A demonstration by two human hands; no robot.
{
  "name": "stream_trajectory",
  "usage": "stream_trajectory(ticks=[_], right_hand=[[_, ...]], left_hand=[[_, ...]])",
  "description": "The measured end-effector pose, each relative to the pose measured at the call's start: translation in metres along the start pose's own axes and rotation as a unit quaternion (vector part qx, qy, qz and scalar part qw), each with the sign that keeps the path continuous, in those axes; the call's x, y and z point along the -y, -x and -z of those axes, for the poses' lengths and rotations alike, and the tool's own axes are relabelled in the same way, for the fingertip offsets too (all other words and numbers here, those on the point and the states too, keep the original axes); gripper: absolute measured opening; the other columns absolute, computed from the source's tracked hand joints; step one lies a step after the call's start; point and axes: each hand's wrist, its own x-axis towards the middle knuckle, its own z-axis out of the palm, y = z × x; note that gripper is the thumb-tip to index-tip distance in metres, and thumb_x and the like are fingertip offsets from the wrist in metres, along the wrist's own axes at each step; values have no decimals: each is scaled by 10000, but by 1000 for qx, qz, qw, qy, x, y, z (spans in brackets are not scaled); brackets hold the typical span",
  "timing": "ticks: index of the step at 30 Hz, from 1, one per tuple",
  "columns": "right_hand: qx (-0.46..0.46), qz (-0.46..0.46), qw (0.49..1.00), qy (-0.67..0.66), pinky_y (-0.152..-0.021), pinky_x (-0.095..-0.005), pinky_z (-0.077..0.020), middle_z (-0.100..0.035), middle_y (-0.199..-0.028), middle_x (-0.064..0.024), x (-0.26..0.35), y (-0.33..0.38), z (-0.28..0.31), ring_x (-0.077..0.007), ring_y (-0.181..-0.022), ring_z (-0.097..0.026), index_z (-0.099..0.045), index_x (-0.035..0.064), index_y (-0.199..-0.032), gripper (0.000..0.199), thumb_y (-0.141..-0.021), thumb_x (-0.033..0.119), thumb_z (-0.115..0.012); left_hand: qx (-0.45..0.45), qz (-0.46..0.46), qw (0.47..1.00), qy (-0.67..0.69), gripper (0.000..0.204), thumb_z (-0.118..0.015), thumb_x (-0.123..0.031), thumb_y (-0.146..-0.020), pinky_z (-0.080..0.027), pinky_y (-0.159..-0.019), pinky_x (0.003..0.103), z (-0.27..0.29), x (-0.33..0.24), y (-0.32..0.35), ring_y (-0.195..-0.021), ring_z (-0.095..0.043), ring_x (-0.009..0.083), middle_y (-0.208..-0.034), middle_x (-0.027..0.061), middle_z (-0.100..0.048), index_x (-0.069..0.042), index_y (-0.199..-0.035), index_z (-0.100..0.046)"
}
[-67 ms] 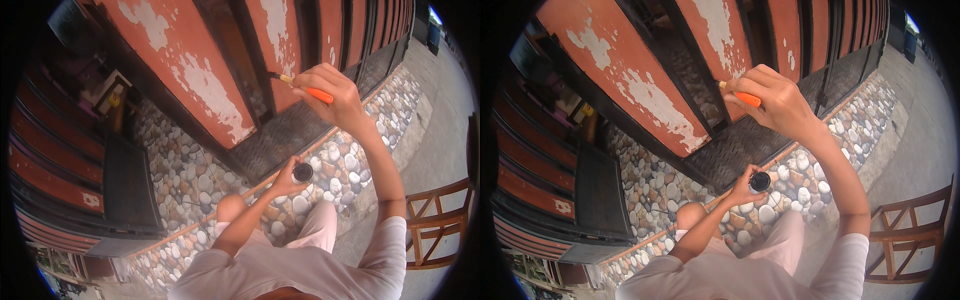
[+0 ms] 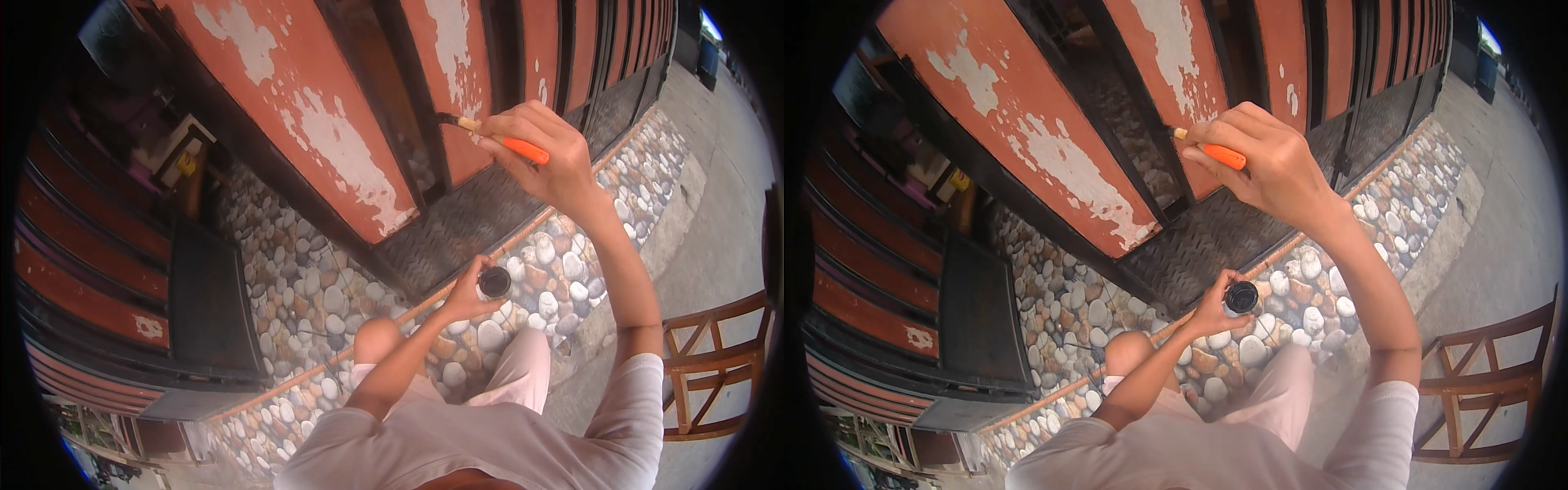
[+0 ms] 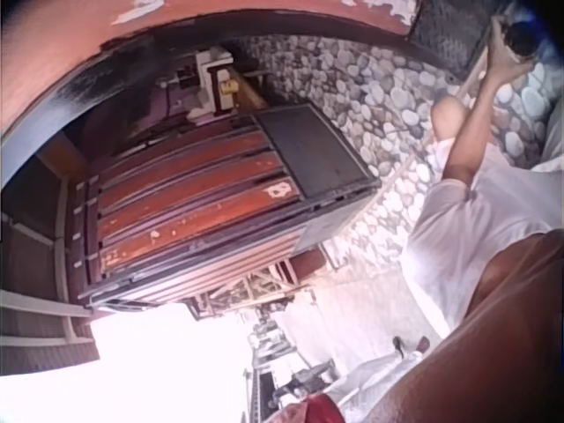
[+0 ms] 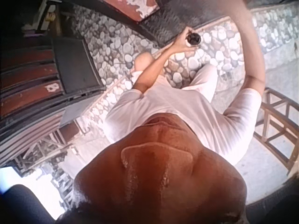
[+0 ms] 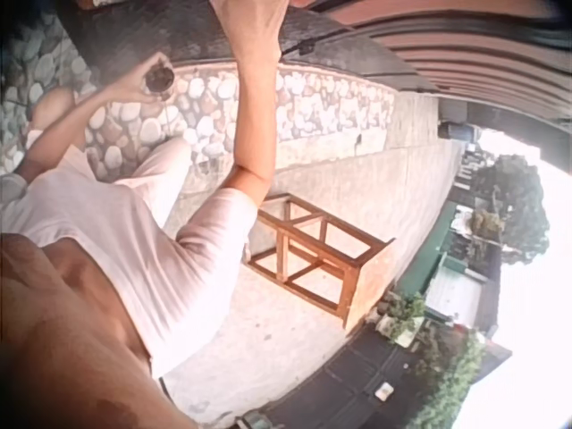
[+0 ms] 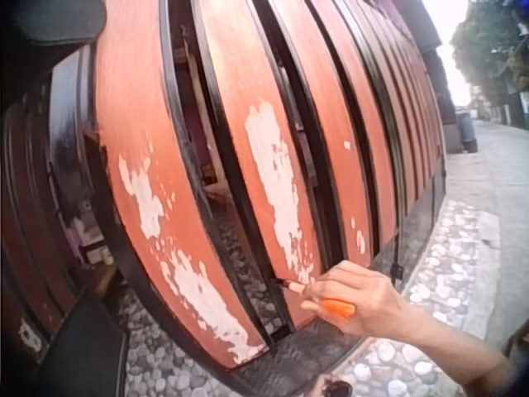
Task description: The person paints a metal gate with black paint using a brush, dipping the brush into a can of paint and applying it to the vertical bars and frame of the gate while standing and then squatting to reach lower sections.
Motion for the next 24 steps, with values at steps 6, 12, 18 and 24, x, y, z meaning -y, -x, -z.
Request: stream_trajectory(ticks=[6,12,18,24], right_hand=[[-4,-75,997,-16,-557,-301,-503,-689,-766,-43,8,8,-5,-179,-633,-609,-706,34,-889,128,-826,120,-777],[-77,-74,994,12,-514,-275,-473,-684,-756,-39,1,-9,-9,-152,-605,-596,-703,49,-872,109,-838,131,-767],[-50,-101,994,8,-499,-276,-453,-642,-694,-52,10,3,-10,-157,-567,-572,-706,53,-882,124,-838,149,-770],[-108,-88,990,16,-516,-259,-471,-665,-711,-52,3,-6,-11,-148,-596,-604,-712,45,-878,122,-835,141,-774]], left_hand=[[-4,-4,1000,11,691,-848,-178,-665,-448,-957,367,2,1,1,-1111,-555,230,-1154,98,-537,-86,-1193,-411],[-5,-19,999,29,702,-850,-164,-662,-447,-971,362,-1,0,-1,-1118,-561,243,-1160,112,-540,-80,-1199,-407],[-6,-27,1000,8,699,-849,-153,-660,-447,-966,359,2,3,0,-1131,-552,235,-1170,109,-533,-80,-1195,-405],[-8,-35,999,4,690,-845,-154,-660,-446,-954,349,0,-3,-1,-1094,-558,225,-1133,101,-539,-80,-1189,-408]])
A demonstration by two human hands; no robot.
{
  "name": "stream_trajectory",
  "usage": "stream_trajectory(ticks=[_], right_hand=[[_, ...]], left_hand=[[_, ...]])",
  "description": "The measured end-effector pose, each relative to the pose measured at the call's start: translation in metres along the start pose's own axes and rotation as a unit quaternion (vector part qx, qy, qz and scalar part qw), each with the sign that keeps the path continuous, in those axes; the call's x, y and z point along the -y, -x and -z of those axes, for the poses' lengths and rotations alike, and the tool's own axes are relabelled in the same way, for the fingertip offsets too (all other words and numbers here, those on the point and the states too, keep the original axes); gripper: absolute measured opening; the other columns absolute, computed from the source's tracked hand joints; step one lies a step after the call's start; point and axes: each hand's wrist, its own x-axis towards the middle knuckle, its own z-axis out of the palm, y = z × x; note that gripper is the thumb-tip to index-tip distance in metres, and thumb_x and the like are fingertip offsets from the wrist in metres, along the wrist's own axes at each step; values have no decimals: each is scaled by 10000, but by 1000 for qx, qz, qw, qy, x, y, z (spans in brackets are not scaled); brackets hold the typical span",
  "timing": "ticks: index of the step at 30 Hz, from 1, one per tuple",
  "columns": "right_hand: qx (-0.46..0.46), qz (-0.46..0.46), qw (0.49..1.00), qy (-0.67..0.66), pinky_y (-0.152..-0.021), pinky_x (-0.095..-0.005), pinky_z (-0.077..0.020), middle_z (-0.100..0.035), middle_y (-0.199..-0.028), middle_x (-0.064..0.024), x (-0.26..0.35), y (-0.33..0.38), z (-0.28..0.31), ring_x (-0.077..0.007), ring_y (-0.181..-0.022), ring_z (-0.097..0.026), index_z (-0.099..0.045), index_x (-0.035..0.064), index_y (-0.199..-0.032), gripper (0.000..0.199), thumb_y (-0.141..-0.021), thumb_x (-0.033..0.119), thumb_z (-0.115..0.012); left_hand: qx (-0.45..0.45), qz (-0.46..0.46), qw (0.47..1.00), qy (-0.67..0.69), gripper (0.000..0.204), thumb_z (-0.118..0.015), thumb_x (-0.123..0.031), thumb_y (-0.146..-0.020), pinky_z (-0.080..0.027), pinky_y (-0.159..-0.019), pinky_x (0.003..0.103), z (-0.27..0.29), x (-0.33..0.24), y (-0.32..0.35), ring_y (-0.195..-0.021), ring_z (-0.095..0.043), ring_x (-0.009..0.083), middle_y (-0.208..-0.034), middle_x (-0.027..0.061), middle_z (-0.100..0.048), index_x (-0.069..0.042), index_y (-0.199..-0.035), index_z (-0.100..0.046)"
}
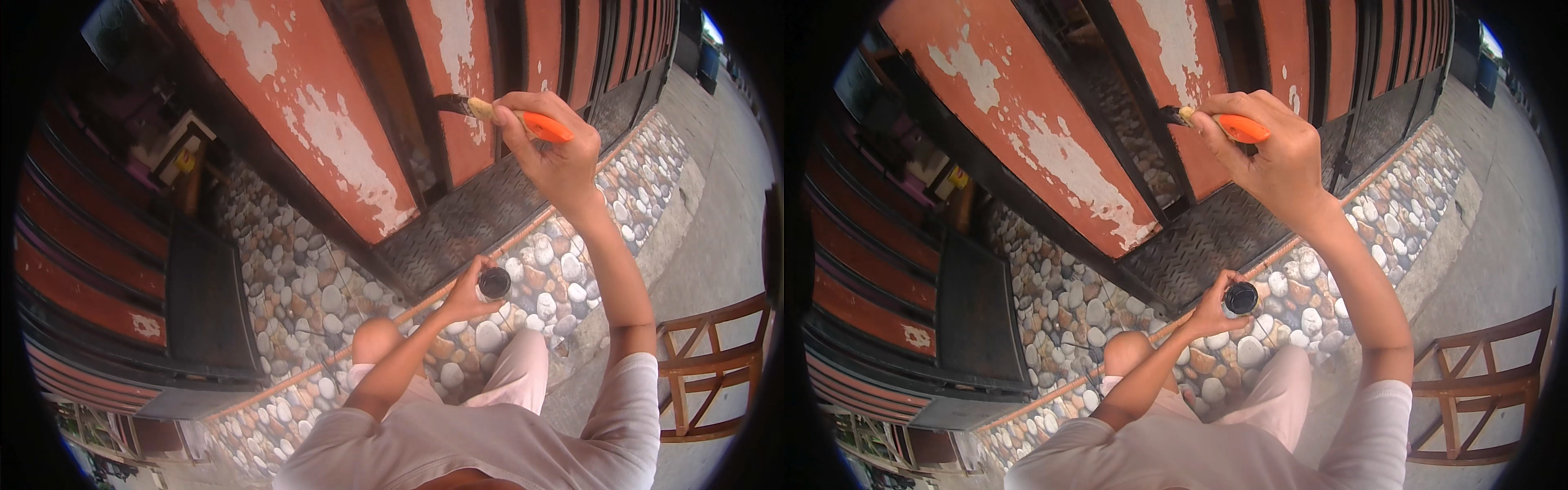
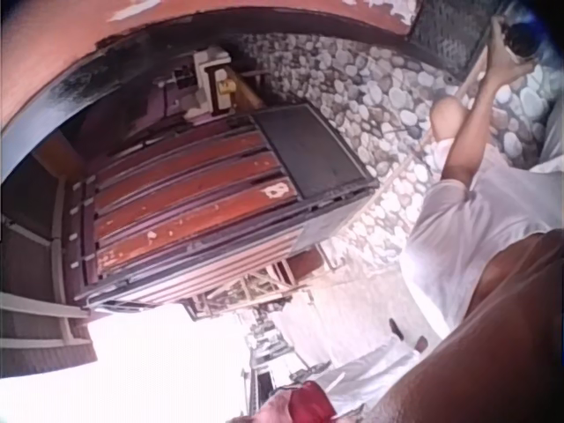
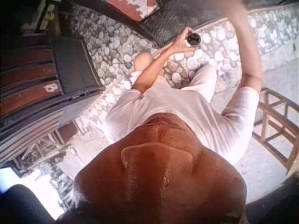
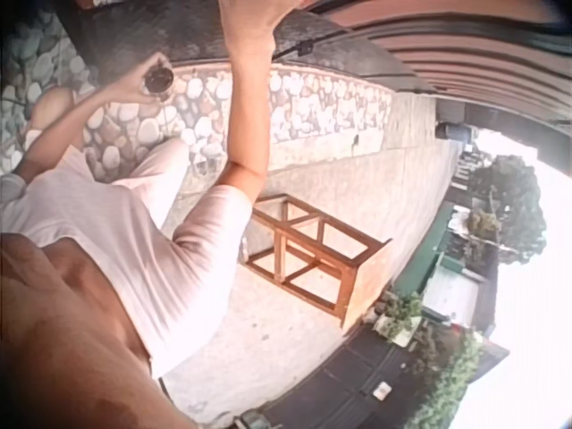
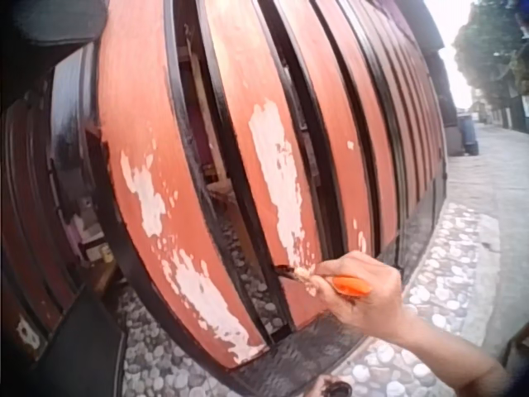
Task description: The person paints a metal gate with black paint using a brush, dipping the brush into a can of paint and applying it to the vertical bars and frame of the gate while standing and then squatting to reach lower sections.
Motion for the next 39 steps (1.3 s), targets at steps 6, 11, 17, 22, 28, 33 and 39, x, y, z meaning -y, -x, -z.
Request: stream_trajectory(ticks=[6,11,17,22,28,33,39], right_hand=[[-22,-6,1000,-8,-517,-259,-480,-672,-717,-46,8,4,5,-146,-612,-616,-707,46,-856,105,-830,125,-771],[36,-17,999,32,-465,-273,-436,-596,-637,-42,0,3,-8,-152,-523,-554,-701,78,-839,120,-842,184,-758],[-65,71,995,30,-438,-258,-414,-592,-622,-29,-3,-38,-12,-135,-477,-527,-701,89,-840,121,-842,194,-762],[-144,85,986,-20,-468,-222,-440,-658,-688,-28,-2,-55,-8,-116,-537,-585,-709,71,-846,128,-843,183,-772],[-79,118,990,24,-539,-257,-488,-681,-730,-44,7,-19,-6,-163,-625,-625,-691,33,-831,104,-805,73,-784],[34,58,998,20,-522,-289,-479,-630,-676,-48,10,18,-8,-186,-604,-590,-664,36,-822,117,-805,77,-772],[53,43,998,13,-488,-297,-450,-600,-655,-48,0,-3,-12,-182,-567,-550,-645,49,-799,149,-839,135,-759]], left_hand=[[2,8,1000,11,692,-846,-155,-660,-454,-934,349,2,4,1,-1110,-546,223,-1156,103,-525,-79,-1192,-409],[12,23,1000,-4,738,-860,-148,-669,-412,-1014,318,0,1,0,-1139,-545,171,-1199,90,-534,-75,-1245,-406],[16,35,999,5,712,-843,-164,-671,-452,-962,370,1,4,-1,-1152,-532,233,-1174,102,-521,-98,-1219,-393],[19,33,999,9,700,-839,-153,-681,-450,-963,364,0,-1,-1,-1149,-532,226,-1181,102,-518,-97,-1218,-393],[17,20,1000,6,704,-843,-158,-677,-451,-960,360,1,1,-1,-1145,-533,226,-1176,102,-518,-91,-1216,-394],[10,14,1000,-4,705,-844,-165,-673,-451,-960,363,3,3,2,-1143,-533,226,-1173,103,-520,-87,-1212,-395],[19,29,999,16,701,-842,-163,-672,-450,-951,364,1,-2,0,-1155,-527,224,-1176,101,-520,-84,-1208,-397]])
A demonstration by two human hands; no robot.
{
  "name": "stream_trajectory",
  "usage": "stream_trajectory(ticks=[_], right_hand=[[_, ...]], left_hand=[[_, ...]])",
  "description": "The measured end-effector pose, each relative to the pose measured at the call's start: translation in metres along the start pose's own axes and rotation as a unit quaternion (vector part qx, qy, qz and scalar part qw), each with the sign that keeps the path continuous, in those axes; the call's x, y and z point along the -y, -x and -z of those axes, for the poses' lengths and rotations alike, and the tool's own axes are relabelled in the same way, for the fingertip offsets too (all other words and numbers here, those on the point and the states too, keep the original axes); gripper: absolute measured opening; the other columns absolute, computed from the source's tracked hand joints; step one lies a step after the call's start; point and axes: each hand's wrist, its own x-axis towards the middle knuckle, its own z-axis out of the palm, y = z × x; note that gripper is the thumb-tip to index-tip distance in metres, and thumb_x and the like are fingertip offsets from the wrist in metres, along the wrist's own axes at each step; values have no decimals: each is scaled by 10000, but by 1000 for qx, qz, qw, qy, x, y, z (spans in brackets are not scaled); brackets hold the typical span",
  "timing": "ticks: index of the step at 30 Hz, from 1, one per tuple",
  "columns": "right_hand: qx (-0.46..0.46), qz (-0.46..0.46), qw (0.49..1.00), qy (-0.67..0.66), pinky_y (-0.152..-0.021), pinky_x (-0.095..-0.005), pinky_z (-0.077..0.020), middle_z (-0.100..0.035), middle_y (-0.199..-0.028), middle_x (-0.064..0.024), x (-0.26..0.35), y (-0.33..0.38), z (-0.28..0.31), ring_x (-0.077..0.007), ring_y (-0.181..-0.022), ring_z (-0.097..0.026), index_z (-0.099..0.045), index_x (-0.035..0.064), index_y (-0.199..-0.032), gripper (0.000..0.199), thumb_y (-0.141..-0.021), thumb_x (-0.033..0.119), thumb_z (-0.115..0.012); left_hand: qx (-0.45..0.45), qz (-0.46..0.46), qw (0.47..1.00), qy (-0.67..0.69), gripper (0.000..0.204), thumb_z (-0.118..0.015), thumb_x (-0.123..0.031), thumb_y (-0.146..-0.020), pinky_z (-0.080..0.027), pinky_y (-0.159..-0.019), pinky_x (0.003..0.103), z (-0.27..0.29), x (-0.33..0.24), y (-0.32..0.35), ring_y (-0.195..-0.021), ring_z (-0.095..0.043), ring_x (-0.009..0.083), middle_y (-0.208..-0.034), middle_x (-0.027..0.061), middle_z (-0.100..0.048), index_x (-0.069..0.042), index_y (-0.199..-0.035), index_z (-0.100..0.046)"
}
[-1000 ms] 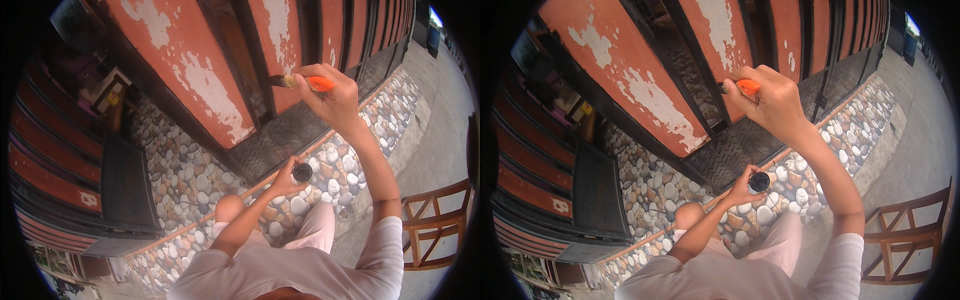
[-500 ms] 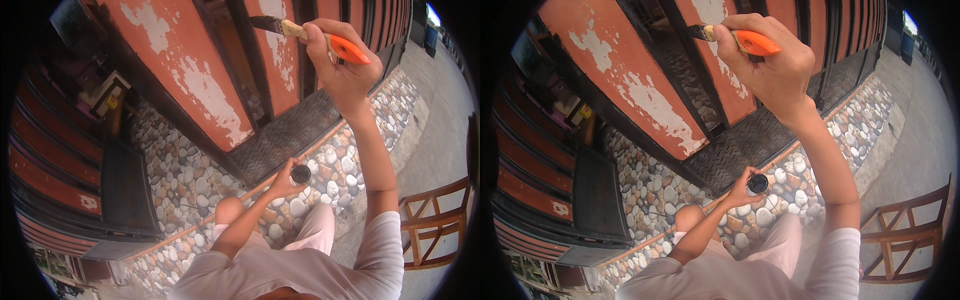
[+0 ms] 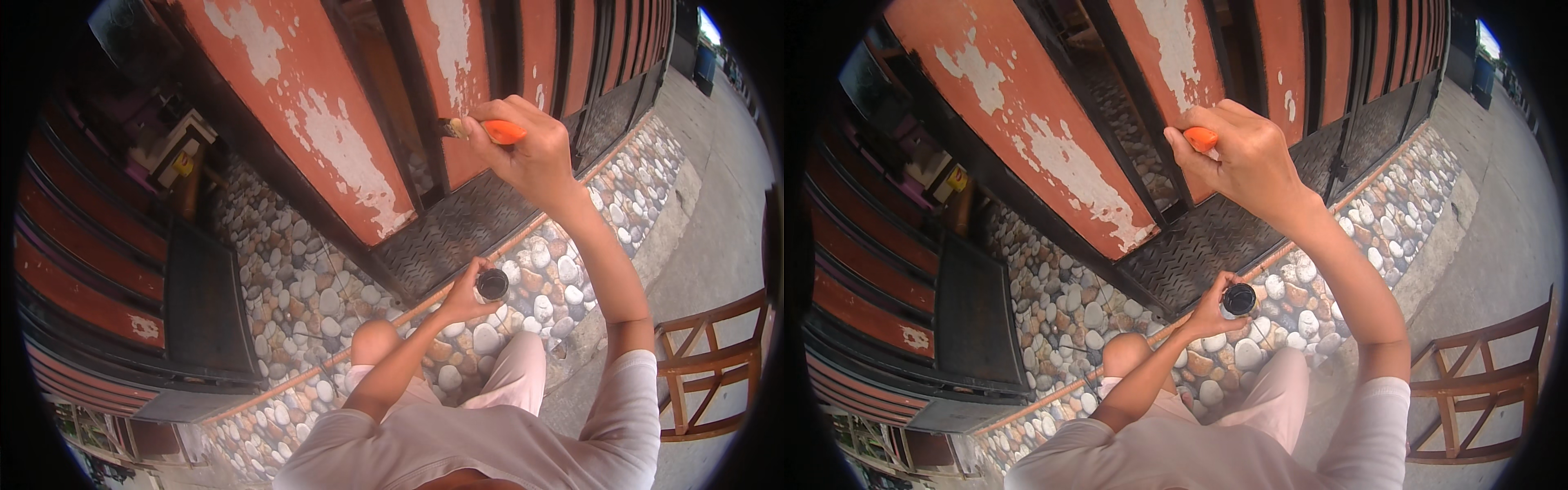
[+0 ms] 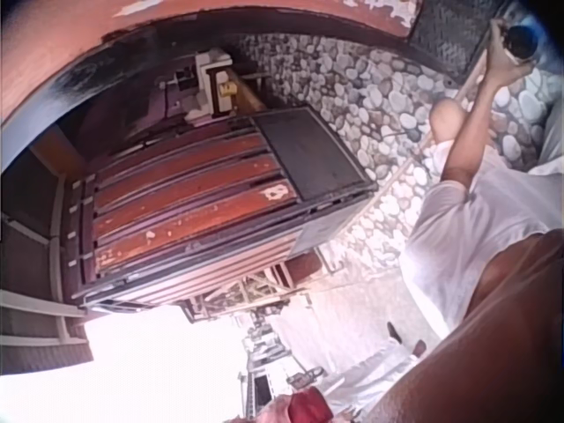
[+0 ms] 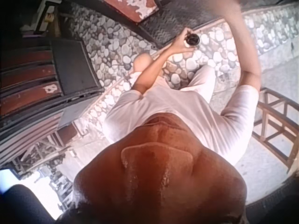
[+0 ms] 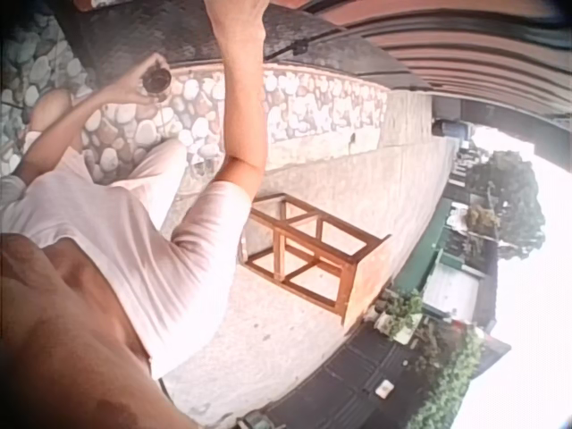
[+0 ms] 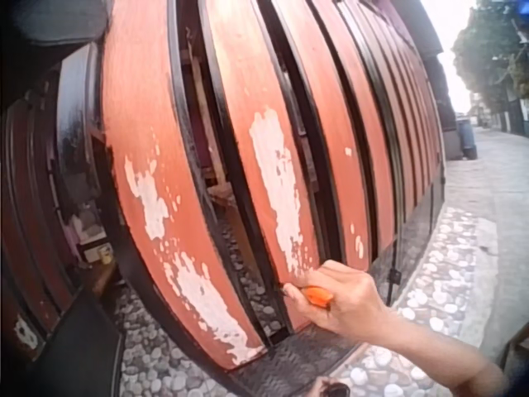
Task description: The person paints a metal gate with black paint using a brush, dipping the brush into a can of paint and applying it to the vertical bars and frame of the gate while standing and then squatting to reach lower sections.
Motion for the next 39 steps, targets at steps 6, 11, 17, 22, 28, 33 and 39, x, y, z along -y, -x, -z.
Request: stream_trajectory(ticks=[6,11,17,22,28,33,39], right_hand=[[-157,50,986,-8,-503,-248,-463,-666,-716,-26,-4,-44,10,-140,-595,-601,-712,49,-879,132,-839,158,-776],[-131,74,989,9,-557,-263,-494,-692,-764,-45,1,-10,7,-170,-650,-633,-697,26,-875,118,-803,65,-782],[3,11,1000,-25,-593,-297,-510,-678,-768,-62,6,59,3,-211,-683,-633,-675,20,-858,118,-791,31,-771],[105,-46,992,-43,-589,-320,-509,-646,-741,-65,7,96,2,-212,-664,-597,-669,13,-865,125,-788,30,-766],[177,-57,981,-50,-611,-332,-501,-645,-762,-67,5,101,1,-220,-698,-605,-669,22,-868,124,-786,13,-761],[102,-15,994,-33,-664,-331,-524,-667,-817,-69,1,75,3,-224,-749,-629,-665,22,-887,149,-780,18,-769],[192,-24,979,-61,-657,-324,-518,-647,-815,-53,4,89,5,-217,-743,-595,-676,43,-902,147,-805,95,-774]], left_hand=[[-4,-8,1000,-28,690,-838,-149,-678,-448,-953,358,2,5,1,-1153,-529,225,-1172,97,-514,-89,-1204,-396],[-6,-20,1000,-3,691,-838,-151,-678,-443,-969,365,-2,1,1,-1133,-544,234,-1160,101,-522,-89,-1204,-394],[-8,-22,999,-22,700,-838,-159,-666,-455,-941,356,0,2,4,-1112,-555,233,-1152,101,-533,-82,-1203,-397],[1,-4,1000,-17,701,-836,-160,-662,-455,-933,353,0,-6,4,-1100,-560,236,-1148,101,-538,-83,-1207,-403],[7,-5,1000,-4,688,-831,-157,-666,-449,-944,354,0,-9,5,-1095,-561,232,-1144,98,-541,-87,-1206,-412],[9,-5,1000,-7,676,-828,-147,-666,-446,-951,359,2,-7,7,-1099,-563,235,-1138,103,-546,-90,-1201,-419],[6,1,1000,-2,685,-823,-141,-664,-445,-957,370,3,-9,7,-1107,-566,241,-1155,103,-545,-90,-1208,-410]])
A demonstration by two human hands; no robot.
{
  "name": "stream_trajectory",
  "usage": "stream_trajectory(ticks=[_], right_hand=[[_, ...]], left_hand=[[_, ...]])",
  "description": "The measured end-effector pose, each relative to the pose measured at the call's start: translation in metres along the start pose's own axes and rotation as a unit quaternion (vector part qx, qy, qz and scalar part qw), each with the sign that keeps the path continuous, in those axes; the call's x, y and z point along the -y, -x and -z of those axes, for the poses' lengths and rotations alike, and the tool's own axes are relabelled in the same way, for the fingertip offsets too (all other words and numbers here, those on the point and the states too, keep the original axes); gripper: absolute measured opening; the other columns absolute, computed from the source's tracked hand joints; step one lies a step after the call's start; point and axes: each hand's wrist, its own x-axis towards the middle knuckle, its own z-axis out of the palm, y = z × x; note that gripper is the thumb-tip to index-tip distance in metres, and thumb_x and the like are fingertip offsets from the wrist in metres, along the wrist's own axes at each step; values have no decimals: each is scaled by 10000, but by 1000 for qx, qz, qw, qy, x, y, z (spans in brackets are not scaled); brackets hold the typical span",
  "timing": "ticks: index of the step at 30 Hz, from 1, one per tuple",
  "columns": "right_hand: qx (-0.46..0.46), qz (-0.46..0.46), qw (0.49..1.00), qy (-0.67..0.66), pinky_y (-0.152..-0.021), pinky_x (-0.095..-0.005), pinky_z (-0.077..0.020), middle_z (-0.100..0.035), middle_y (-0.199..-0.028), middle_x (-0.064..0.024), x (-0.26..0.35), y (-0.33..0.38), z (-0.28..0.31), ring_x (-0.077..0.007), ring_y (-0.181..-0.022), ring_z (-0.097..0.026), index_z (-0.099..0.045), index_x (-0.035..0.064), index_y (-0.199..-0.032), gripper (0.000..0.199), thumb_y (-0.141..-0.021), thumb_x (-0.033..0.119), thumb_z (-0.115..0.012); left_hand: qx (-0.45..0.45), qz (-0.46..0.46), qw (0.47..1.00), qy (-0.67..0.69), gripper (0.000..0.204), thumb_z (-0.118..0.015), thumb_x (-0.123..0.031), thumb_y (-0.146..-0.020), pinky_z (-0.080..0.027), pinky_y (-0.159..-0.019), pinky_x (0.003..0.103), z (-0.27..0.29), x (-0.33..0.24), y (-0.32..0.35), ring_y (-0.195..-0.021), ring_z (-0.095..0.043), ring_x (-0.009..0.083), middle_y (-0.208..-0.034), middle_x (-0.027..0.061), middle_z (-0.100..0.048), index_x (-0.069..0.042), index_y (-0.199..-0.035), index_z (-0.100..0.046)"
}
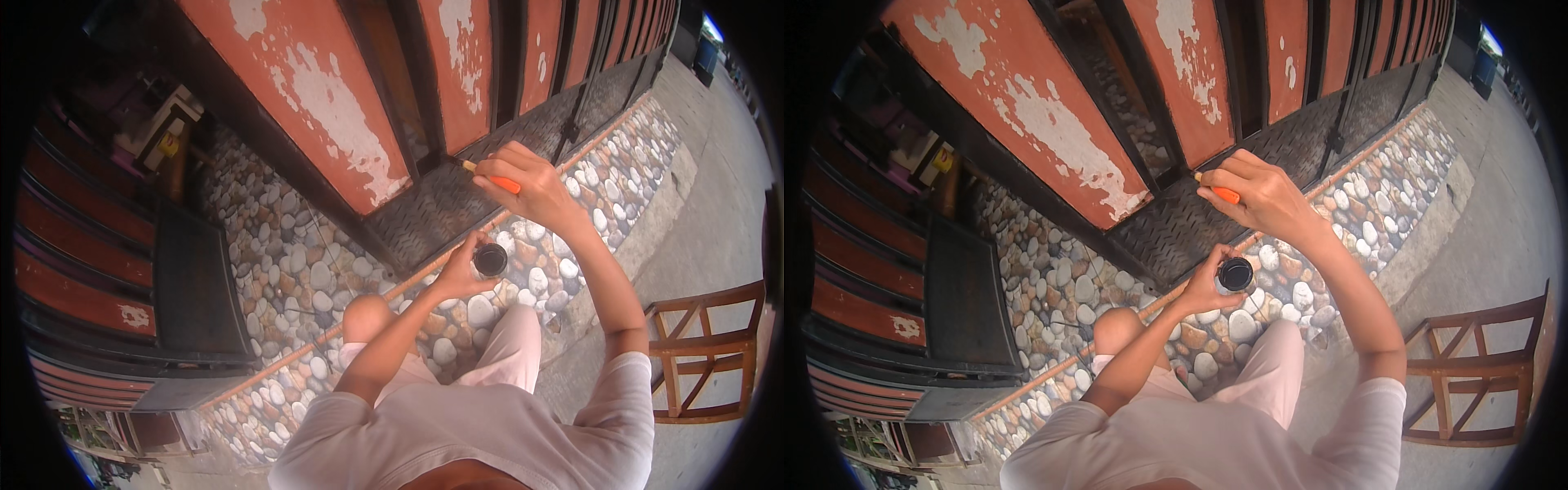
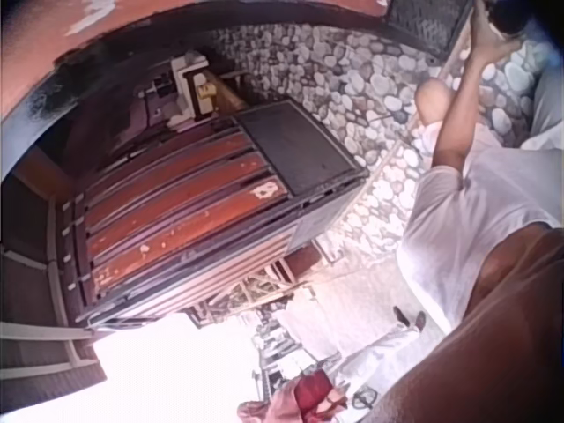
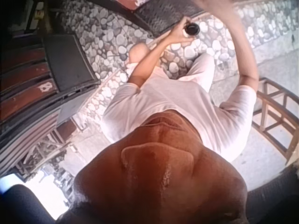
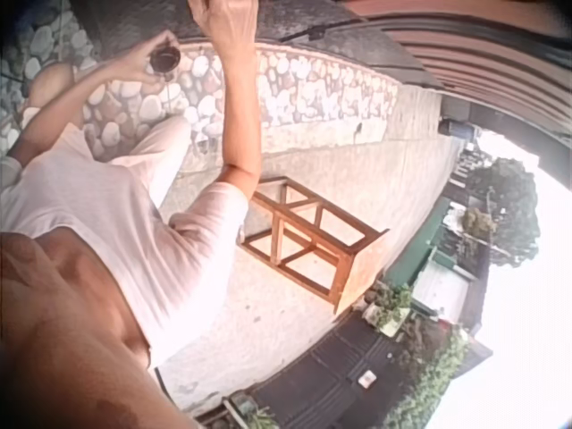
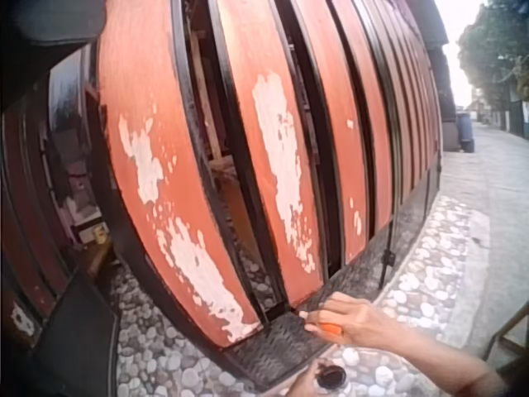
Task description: The person paints a metal gate with black paint using a brush, dipping the brush into a can of paint and applying it to the vertical bars and frame of the gate while standing and then squatting to reach lower sections.
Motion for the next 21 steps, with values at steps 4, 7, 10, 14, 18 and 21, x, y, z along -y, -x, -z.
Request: stream_trajectory(ticks=[4,7,10,14,18,21], right_hand=[[57,-15,998,-11,-672,-348,-513,-639,-813,-66,-3,7,-4,-242,-778,-598,-668,40,-906,174,-772,45,-780],[6,9,1000,-3,-677,-347,-510,-637,-838,-56,-1,-1,2,-240,-785,-595,-672,45,-917,190,-764,55,-783],[-13,8,1000,19,-682,-346,-507,-641,-870,-50,2,2,5,-241,-783,-590,-674,48,-927,193,-765,51,-778],[42,-4,999,-1,-681,-347,-514,-623,-853,-55,5,12,-1,-237,-800,-585,-665,49,-944,202,-775,78,-771],[14,10,1000,16,-679,-344,-525,-602,-830,-58,6,8,-1,-230,-807,-579,-661,49,-953,205,-783,100,-765],[-20,13,1000,12,-679,-346,-525,-603,-837,-56,11,12,-1,-231,-805,-579,-661,52,-954,213,-775,92,-769]], left_hand=[[12,-2,1000,1,691,-824,-138,-662,-456,-945,380,0,-1,1,-1125,-556,243,-1161,103,-543,-87,-1210,-406],[14,-2,1000,0,694,-826,-143,-661,-457,-941,384,2,-1,4,-1137,-549,246,-1168,105,-540,-85,-1210,-405],[13,3,1000,-9,697,-828,-148,-662,-456,-942,385,4,-1,6,-1140,-547,251,-1179,106,-536,-85,-1211,-403],[14,0,1000,-12,697,-831,-161,-662,-457,-945,384,2,2,5,-1141,-547,257,-1182,109,-538,-84,-1209,-407],[18,8,999,-38,756,-861,-202,-646,-438,-968,325,1,0,7,-1108,-555,194,-1168,106,-537,-78,-1233,-401],[12,12,999,-31,756,-862,-198,-645,-445,-953,317,4,-4,9,-1103,-558,191,-1162,103,-538,-82,-1233,-402]])
